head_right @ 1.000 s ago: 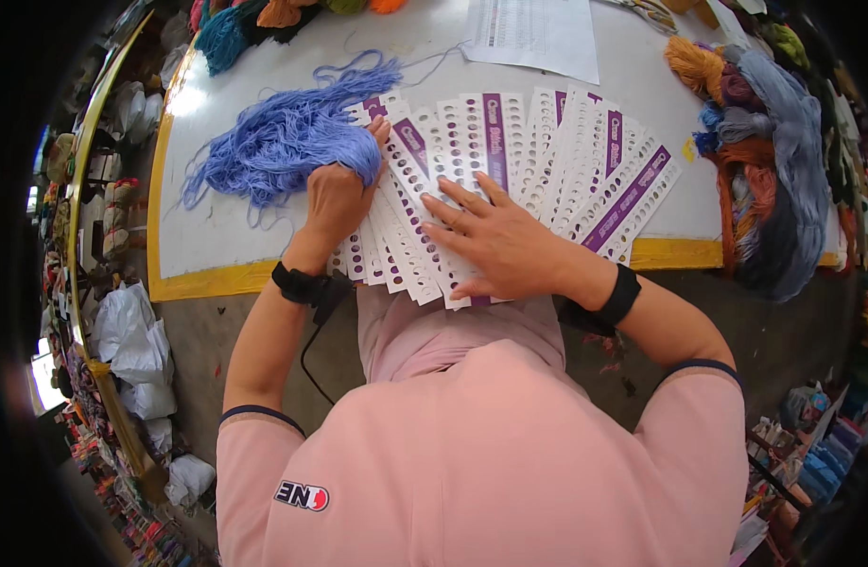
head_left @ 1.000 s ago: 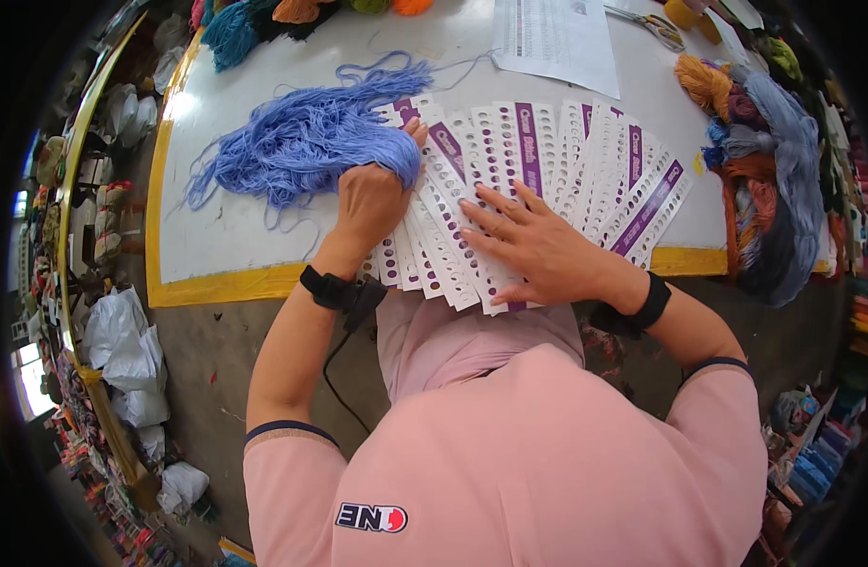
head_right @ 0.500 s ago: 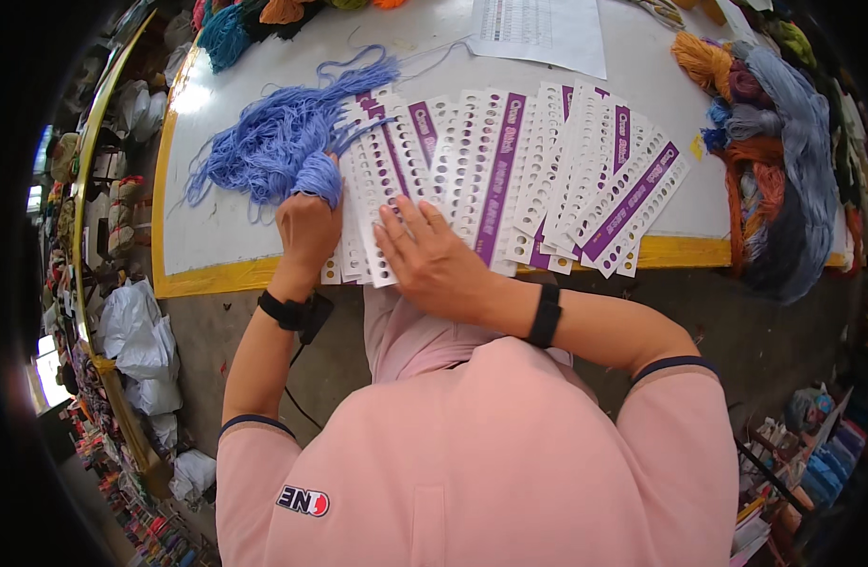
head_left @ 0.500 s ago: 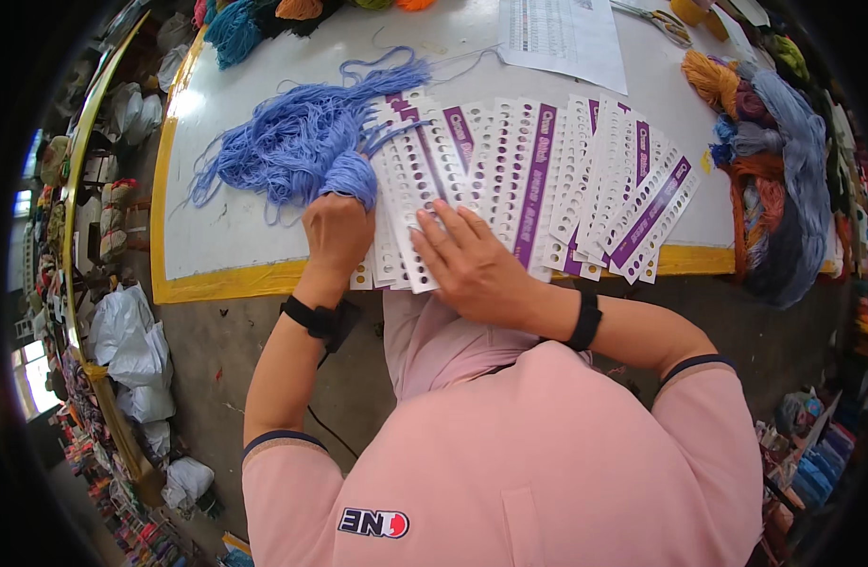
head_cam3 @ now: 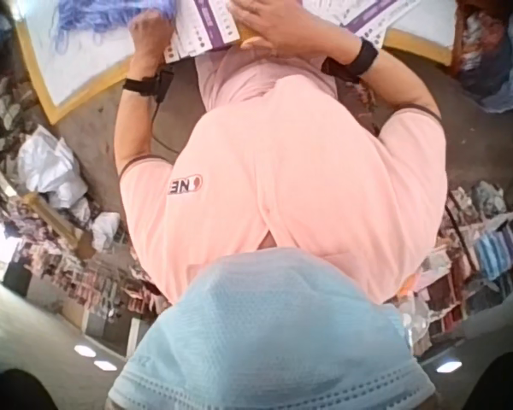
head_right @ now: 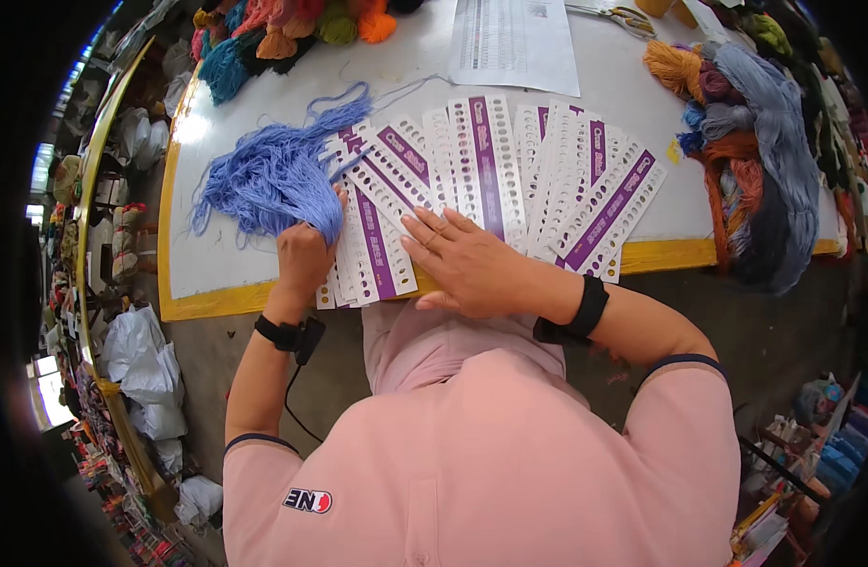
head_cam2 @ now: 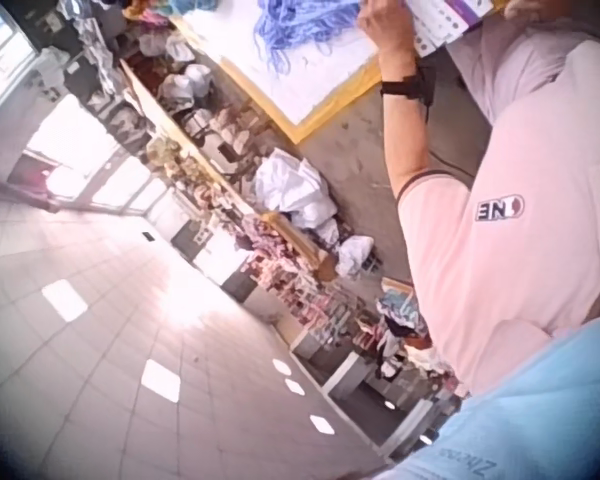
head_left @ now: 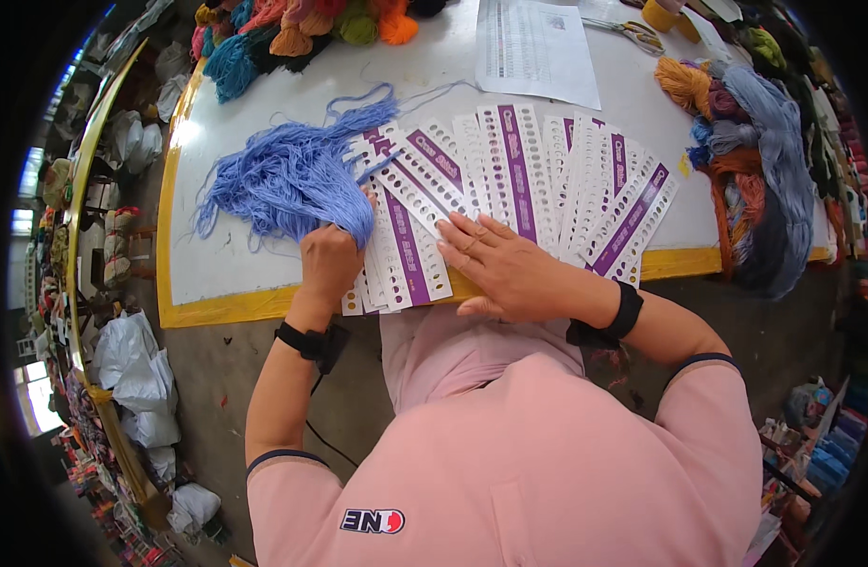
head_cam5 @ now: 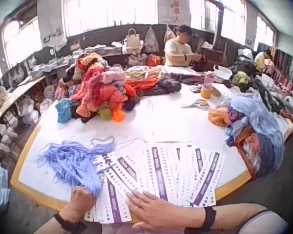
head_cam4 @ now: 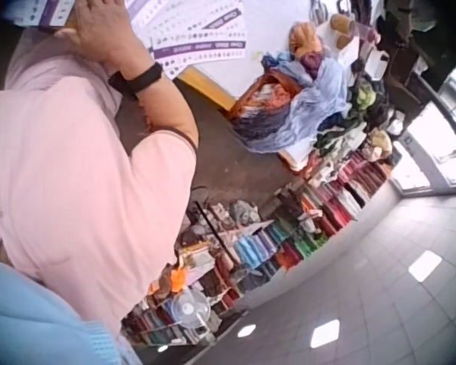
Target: The person threads blue yarn through holes in paper cards by hand, then gathers the yarn into a bundle and ties it into a knot. Finally, they smooth the cards down on the table.
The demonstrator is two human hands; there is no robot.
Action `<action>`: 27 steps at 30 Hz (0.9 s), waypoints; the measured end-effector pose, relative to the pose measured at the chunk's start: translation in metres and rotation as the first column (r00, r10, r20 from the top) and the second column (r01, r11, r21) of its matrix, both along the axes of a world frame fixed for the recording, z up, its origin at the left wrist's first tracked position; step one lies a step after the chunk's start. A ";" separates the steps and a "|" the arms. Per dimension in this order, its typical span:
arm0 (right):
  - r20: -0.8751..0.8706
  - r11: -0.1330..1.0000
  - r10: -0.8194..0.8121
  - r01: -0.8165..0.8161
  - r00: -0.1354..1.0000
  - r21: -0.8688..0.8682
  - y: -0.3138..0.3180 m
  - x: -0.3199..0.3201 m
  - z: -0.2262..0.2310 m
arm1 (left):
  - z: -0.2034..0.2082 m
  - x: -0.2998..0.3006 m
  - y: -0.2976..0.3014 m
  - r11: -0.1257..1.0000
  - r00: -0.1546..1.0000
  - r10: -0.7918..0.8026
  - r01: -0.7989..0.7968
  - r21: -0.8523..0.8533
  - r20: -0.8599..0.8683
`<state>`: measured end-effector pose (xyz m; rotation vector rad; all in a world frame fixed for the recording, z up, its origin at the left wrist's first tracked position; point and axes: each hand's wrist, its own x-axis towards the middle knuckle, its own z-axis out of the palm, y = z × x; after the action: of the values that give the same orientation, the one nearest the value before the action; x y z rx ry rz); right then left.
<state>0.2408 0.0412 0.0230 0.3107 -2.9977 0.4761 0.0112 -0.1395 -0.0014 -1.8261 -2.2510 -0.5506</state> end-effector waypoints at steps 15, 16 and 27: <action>-0.175 0.922 -0.356 0.375 0.918 0.092 0.015 -0.027 -0.016 | 0.028 -0.005 0.060 0.908 -0.192 0.264 -0.281 -0.311 0.945; -0.160 0.912 -0.386 0.402 0.909 0.082 0.011 -0.026 -0.015 | 0.023 -0.001 0.064 0.910 -0.186 0.262 -0.278 -0.306 0.947; -0.045 0.990 -0.125 0.127 0.991 0.061 0.045 -0.023 -0.015 | -0.019 -0.023 0.069 0.897 0.377 0.362 -0.389 -0.209 0.853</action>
<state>0.2182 0.0861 0.0080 0.1324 -2.9733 0.3585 -0.0113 -0.0710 -0.0209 -0.9224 -3.0932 -1.7338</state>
